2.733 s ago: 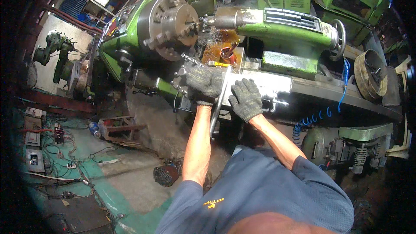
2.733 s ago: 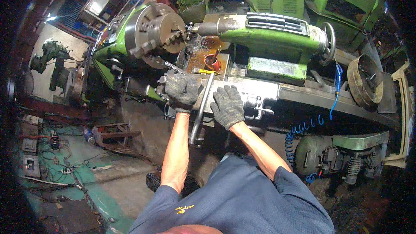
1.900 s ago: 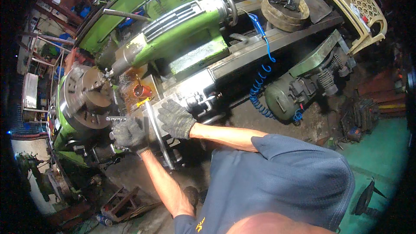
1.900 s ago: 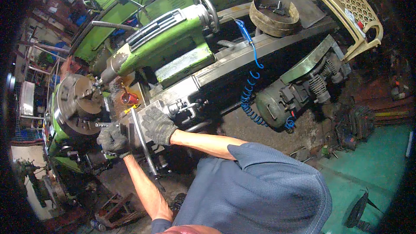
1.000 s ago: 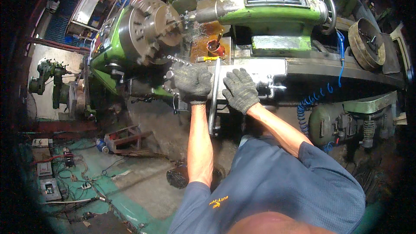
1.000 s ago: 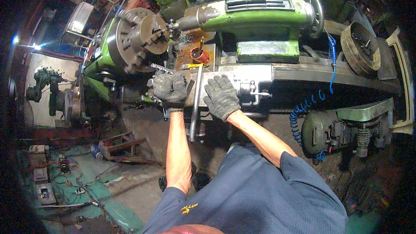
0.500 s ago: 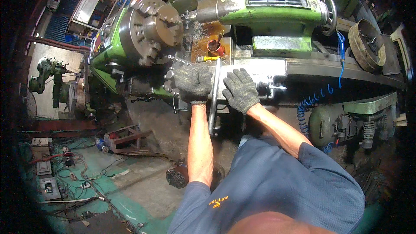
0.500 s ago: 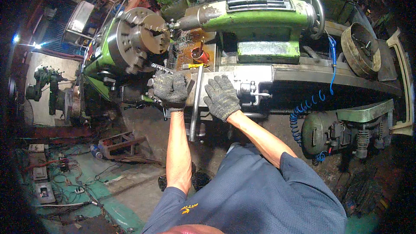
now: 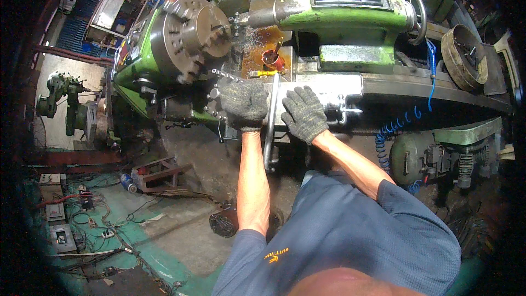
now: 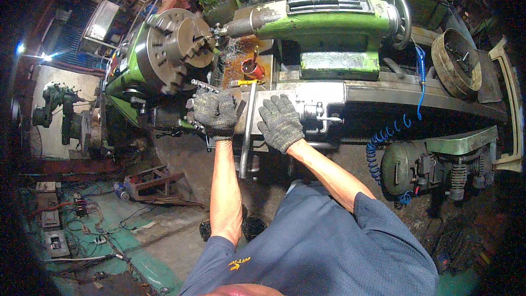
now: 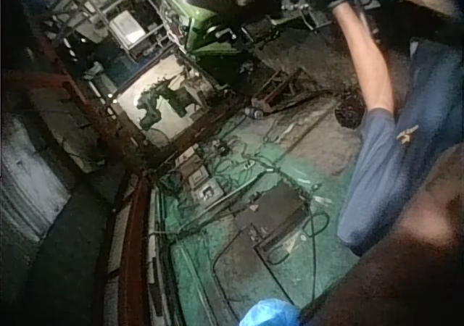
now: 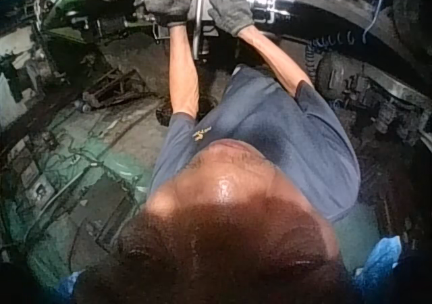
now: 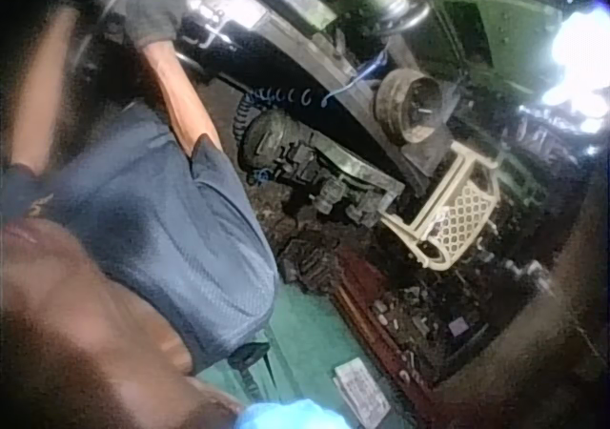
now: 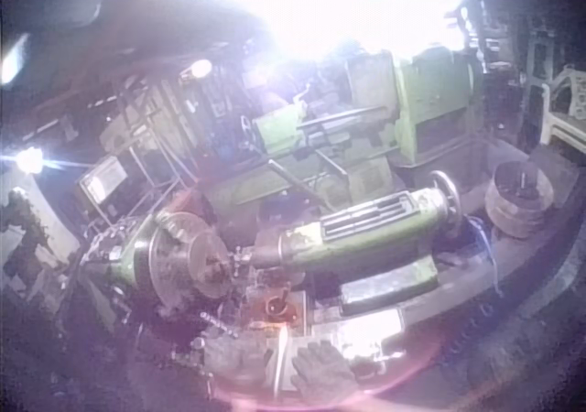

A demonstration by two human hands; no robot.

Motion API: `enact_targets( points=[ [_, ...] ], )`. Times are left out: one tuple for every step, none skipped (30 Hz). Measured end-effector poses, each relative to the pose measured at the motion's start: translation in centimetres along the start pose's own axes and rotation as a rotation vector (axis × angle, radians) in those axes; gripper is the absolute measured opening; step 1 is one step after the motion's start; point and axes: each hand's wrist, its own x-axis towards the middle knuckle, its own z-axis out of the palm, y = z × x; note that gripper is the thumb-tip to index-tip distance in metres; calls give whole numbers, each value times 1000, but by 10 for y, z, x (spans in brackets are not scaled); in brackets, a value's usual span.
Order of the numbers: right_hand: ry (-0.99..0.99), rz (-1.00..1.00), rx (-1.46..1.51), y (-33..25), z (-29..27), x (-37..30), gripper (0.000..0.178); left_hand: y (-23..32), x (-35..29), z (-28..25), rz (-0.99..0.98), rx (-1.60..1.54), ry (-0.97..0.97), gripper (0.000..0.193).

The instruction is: The person operates a green metal lathe, using gloved hands to manipulate the tool post and control levers while a cylindrical metal workpiece rotates. The operator adjusts the cutting tool's position and engages the machine's feed mechanisms to machine the workpiece surface.

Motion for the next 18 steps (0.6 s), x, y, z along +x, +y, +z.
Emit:
enact_targets(
  points=[
    [4,-1,3,0,0,0,40,4,4,-3,11,-3,2,25],
    [10,-2,4,0,0,0,40,1,2,-3,-10,-12,-35,24],
    [17,-3,4,0,1,-1,40,-3,-3,-2,-31,-21,-71,24],
    [23,-3,5,0,1,-1,40,-4,-3,-3,-53,-30,-107,23],
    [26,-6,3,0,2,-1,40,-3,-2,-3,-40,-63,-74,23],
    [28,-8,1,1,2,-1,40,-1,1,-2,-28,-96,-41,24],
    [30,-11,1,0,2,-1,40,1,3,-2,-16,-126,-9,24],
    [26,-9,6,0,2,-1,40,1,2,-1,-26,-124,13,25],
    [22,-8,11,-1,1,-1,40,1,2,-1,-35,-122,35,25],
    [18,-3,14,-1,1,-1,40,3,2,-1,-43,-124,56,26],
    [18,-4,14,-1,1,-2,40,4,2,-2,-60,-139,32,26],
    [19,-5,14,-1,1,-2,40,4,4,-5,-77,-153,8,27],
    [16,-3,13,0,0,-1,40,6,6,-6,-96,-171,-19,28],
    [5,0,13,0,0,0,40,7,7,-6,-144,-211,-2,28],
    [-5,3,13,0,0,1,40,9,9,-5,-193,-251,14,29],
    [-15,3,13,-1,-1,1,40,11,8,-5,-241,-289,33,29],
    [-12,0,11,-1,-1,1,40,9,7,-4,-186,-228,26,30],
    [-10,-2,9,-1,-1,0,40,3,4,-3,-132,-167,19,30]
  ],
)
